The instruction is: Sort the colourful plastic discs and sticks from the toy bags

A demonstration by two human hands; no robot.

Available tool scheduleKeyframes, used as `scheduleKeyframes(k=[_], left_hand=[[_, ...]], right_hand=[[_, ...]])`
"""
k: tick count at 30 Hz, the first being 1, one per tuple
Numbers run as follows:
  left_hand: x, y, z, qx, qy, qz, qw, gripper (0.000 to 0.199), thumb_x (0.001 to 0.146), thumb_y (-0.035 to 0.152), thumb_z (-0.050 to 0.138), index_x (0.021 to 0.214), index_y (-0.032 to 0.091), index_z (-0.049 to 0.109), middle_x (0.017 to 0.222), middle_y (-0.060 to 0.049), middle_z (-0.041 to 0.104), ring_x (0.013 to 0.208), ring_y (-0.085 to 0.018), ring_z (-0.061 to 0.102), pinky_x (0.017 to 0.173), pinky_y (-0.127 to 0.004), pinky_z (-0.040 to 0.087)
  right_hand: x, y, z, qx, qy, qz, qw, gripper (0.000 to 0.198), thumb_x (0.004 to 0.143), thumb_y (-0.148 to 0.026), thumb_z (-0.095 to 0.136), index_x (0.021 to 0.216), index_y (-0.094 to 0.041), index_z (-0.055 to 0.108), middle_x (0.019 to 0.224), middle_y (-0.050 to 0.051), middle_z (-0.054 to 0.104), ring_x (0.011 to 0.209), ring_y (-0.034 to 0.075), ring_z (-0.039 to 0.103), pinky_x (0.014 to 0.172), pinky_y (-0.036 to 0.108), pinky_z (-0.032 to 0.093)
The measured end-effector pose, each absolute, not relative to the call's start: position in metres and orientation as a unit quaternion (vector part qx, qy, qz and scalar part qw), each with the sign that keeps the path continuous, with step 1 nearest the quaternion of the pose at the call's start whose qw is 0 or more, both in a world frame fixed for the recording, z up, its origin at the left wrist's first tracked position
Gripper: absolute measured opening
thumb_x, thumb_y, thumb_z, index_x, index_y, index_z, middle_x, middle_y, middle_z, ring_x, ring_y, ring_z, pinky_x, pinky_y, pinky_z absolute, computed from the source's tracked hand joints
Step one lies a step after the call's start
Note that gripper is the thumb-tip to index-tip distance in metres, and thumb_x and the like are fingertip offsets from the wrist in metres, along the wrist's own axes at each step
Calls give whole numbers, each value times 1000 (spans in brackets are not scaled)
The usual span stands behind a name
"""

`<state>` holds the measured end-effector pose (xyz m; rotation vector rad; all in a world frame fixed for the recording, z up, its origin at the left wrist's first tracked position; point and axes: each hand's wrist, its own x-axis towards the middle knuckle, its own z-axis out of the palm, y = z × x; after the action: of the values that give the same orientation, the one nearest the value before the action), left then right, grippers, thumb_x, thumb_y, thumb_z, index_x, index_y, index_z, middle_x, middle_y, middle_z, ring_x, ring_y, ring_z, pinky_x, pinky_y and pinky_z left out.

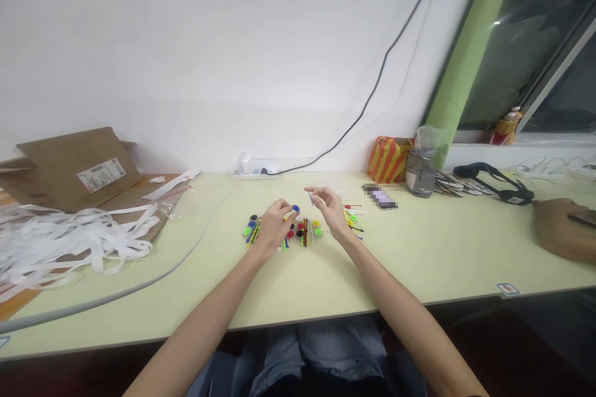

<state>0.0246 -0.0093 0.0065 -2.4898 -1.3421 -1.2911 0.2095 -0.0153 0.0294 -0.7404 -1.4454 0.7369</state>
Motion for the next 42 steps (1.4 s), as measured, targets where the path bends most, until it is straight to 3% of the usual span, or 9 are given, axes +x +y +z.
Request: scheduleKeyframes(k=[5,9,13,21,26,32,37,42], left_hand=[[28,-13,9,-807,-423,-412,3,20,95,34,56,88,20,69,91,-3,63,85,-17,60,78,-30,48],[30,-13,7,-813,-418,-406,4,17,95,30,55,94,22,70,93,-3,62,87,-17,61,78,-30,48],[31,-11,4,-813,-419,-404,13,15,94,28,57,92,21,70,94,-5,65,89,-19,62,79,-32,49],[36,-17,6,-810,-430,-398,-11,14,92,29,59,87,21,69,83,-3,68,76,-17,62,70,-29,48],[32,-12,2,-801,-450,-394,2,21,93,30,58,77,19,67,78,-4,67,73,-17,61,70,-30,48],[30,-14,2,-826,-399,-398,-32,13,92,22,58,88,20,70,89,-5,69,80,-17,64,76,-30,50],[36,-20,6,-817,-411,-400,-55,14,92,27,59,87,21,71,77,-2,68,70,-16,62,69,-29,48],[37,-19,9,-807,-419,-416,-35,14,92,30,60,91,20,70,80,-2,68,70,-16,60,67,-28,46]], right_hand=[[202,-5,13,-319,-510,474,643,32,74,-47,74,81,-20,60,76,1,61,73,14,55,75,28,45],[199,-7,11,-326,-499,539,595,38,67,-50,80,76,-18,62,65,-1,55,55,10,45,55,24,38],[199,-14,14,-328,-500,577,556,42,64,-53,82,72,-18,61,60,-2,55,46,7,38,44,23,27],[203,-18,19,-321,-493,625,513,50,65,-54,82,60,-20,45,47,-7,41,40,4,26,39,22,14],[202,-18,18,-309,-515,625,498,50,66,-53,81,58,-20,45,47,-8,36,39,4,25,38,22,10],[200,-14,11,-327,-517,608,506,49,64,-54,82,63,-20,47,48,-8,39,38,4,27,38,21,9],[197,-13,8,-333,-519,582,530,47,66,-57,80,71,-20,51,48,-9,40,40,4,26,40,21,13],[197,-19,16,-292,-489,625,534,50,68,-58,79,69,-21,45,53,-9,36,44,5,28,42,21,13]])
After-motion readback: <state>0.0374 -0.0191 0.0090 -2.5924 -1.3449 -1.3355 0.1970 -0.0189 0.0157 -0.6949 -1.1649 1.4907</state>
